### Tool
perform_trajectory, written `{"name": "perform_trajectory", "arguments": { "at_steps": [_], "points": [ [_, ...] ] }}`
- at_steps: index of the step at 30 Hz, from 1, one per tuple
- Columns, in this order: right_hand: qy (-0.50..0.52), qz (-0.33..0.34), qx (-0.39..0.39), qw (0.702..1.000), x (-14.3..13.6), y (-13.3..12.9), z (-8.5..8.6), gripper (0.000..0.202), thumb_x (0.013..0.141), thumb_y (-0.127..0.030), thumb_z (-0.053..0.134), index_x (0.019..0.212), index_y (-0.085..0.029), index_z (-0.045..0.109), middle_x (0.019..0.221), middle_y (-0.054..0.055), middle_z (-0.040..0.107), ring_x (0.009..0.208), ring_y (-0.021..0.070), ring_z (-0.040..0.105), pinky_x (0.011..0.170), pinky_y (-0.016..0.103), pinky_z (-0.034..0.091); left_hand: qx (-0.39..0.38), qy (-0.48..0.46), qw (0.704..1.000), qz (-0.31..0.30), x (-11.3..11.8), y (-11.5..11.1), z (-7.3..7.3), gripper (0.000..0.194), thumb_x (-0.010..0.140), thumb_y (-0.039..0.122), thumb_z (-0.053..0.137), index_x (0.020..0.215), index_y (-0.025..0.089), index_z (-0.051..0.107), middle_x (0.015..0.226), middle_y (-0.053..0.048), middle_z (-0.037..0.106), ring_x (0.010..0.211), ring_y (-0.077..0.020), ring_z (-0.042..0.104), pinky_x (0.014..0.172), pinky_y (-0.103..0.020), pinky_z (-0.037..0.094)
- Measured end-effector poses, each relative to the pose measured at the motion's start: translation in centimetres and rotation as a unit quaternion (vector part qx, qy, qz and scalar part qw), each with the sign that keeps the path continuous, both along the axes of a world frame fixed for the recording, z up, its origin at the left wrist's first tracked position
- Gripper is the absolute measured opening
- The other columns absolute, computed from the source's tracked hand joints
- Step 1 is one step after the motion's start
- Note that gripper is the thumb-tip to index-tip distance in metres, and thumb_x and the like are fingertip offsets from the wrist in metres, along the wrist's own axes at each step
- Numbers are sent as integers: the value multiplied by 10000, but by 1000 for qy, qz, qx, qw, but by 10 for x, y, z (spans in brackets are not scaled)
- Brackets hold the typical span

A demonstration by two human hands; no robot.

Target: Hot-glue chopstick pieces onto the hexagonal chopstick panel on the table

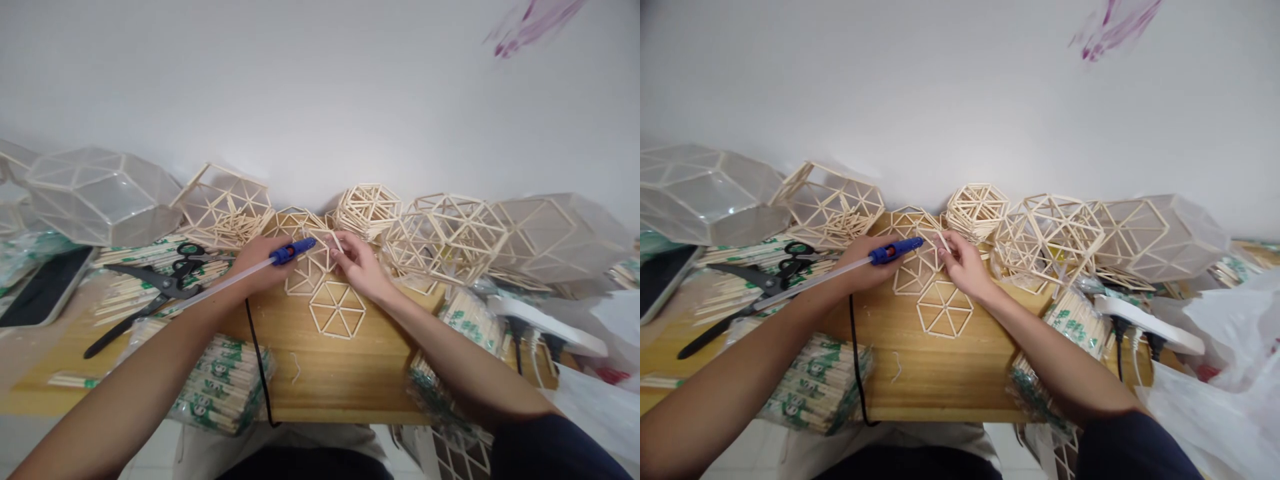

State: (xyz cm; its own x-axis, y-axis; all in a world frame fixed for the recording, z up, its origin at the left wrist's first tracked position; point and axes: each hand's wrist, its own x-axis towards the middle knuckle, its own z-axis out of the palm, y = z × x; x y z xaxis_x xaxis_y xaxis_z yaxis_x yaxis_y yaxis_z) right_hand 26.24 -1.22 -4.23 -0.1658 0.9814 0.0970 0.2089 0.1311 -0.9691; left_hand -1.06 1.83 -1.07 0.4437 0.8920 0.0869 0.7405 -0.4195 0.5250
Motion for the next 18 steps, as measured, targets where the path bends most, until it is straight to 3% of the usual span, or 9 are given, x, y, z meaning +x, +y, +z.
{"name": "perform_trajectory", "arguments": {
  "at_steps": [4,9,15,18],
  "points": [
    [10,-1,-24,1000,-1,1,-3,326,1043,-471,786,1326,-308,777,1055,44,841,718,225,705,622,380,643,-2,31,999,17,2,-1,0,150,956,421,739,901,283,721,753,-14,734,718,-240,700,721,-356,430],
    [10,2,-24,1000,-6,-1,-4,353,1062,-527,796,1336,-311,741,1063,46,861,739,242,761,649,400,677,5,60,998,19,2,-3,5,136,972,402,735,912,282,715,815,-38,770,791,-267,736,747,-367,433],
    [-13,-31,8,999,-4,-1,-2,375,1013,-559,864,1240,-290,736,1018,54,866,818,262,792,668,372,632,20,63,998,15,3,-6,8,169,968,430,730,882,294,678,755,-8,733,760,-253,717,717,-351,422],
    [-9,-52,2,999,-2,0,-1,341,990,-540,857,1179,-287,728,978,49,857,723,245,760,609,364,602,30,55,998,10,3,-6,8,174,964,426,726,875,289,669,768,-13,736,758,-249,717,721,-353,423]
  ]
}}
